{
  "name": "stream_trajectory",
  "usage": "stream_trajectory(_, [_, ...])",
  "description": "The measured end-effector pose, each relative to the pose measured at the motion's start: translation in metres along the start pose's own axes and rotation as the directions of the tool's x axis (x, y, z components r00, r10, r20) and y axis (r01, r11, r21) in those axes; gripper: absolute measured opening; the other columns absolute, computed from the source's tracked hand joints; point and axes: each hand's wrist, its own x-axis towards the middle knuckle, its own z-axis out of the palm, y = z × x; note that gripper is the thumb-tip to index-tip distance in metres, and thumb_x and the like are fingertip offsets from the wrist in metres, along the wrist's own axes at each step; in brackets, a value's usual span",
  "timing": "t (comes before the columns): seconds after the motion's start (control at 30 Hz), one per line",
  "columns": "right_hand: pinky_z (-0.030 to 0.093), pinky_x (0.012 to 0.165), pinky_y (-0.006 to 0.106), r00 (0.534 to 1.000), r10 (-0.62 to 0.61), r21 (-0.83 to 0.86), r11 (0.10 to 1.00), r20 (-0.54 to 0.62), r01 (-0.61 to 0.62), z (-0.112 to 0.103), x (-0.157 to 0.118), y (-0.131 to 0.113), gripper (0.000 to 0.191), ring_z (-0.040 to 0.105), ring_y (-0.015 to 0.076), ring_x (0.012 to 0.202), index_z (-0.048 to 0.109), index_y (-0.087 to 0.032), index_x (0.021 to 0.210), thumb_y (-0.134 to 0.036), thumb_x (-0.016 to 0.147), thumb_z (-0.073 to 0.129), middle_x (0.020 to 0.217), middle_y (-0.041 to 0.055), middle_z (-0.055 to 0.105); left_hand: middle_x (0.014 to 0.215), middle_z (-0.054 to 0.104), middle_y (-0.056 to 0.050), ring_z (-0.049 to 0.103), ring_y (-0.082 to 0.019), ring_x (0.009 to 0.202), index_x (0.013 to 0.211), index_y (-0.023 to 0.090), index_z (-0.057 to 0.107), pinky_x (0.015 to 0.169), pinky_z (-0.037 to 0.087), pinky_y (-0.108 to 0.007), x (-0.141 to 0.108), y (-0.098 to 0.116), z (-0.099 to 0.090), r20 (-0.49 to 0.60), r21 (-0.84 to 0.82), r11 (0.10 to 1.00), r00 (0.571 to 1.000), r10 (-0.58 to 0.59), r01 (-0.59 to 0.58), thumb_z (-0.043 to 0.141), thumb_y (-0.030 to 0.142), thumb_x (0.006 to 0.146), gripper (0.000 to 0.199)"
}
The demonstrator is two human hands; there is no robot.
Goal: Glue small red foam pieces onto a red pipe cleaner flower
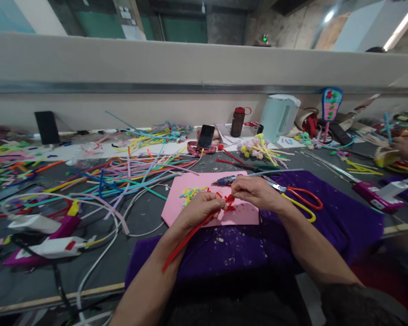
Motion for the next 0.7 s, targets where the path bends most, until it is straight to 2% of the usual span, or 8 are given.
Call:
stream_trajectory(0.4, [0.040,0.067,0.026,0.999,0.042,-0.085,0.996,0.033,-0.039,0.0032,-0.0022,-0.0003,0.010,0.053,0.0134,0.073,0.057,-0.017,0.079,-0.015,0.082,0.048,0.079,0.0044,0.059,0.039,0.043,0.006,0.026,-0.003,0.031,0.063,0.012,0.059,0.036,0.014,-0.019,-0.0002,-0.0012,0.0011,-0.005,0.028,0.999,1.000,0.015,-0.015,0.054,0.026,0.067,0.015])
stream_trajectory(0.5, [0.040,0.067,0.027,0.999,0.040,-0.054,0.998,0.015,-0.039,0.0033,-0.0022,0.0001,0.010,0.054,0.0138,0.073,0.060,-0.017,0.079,-0.017,0.082,0.050,0.078,0.0044,0.060,0.038,0.042,0.006,0.025,-0.003,0.030,0.063,0.012,0.059,0.036,0.013,-0.019,0.0005,-0.0019,0.0009,-0.011,0.035,0.999,1.000,0.012,-0.012,0.054,0.025,0.067,0.015])
stream_trajectory(0.6, [0.042,0.067,0.027,0.998,0.027,0.061,0.998,-0.049,-0.024,-0.0001,-0.0035,0.0015,0.014,0.056,0.0145,0.073,0.064,-0.019,0.082,-0.022,0.082,0.051,0.079,0.0047,0.063,0.037,0.042,0.006,0.025,-0.003,0.030,0.063,0.012,0.059,0.035,0.013,-0.019,0.0008,-0.0021,0.0000,-0.011,0.010,1.000,1.000,0.021,-0.021,0.054,0.026,0.067,0.016])
stream_trajectory(0.7, [0.044,0.068,0.029,0.970,0.099,0.184,0.981,-0.224,-0.058,-0.0062,-0.0065,0.0029,0.019,0.058,0.0154,0.074,0.066,-0.020,0.090,-0.027,0.083,0.050,0.079,0.0046,0.065,0.039,0.046,0.004,0.028,-0.003,0.029,0.063,0.011,0.059,0.034,0.016,-0.018,0.0000,-0.0019,-0.0018,-0.007,-0.056,0.997,0.999,0.043,-0.043,0.055,0.028,0.068,0.018])
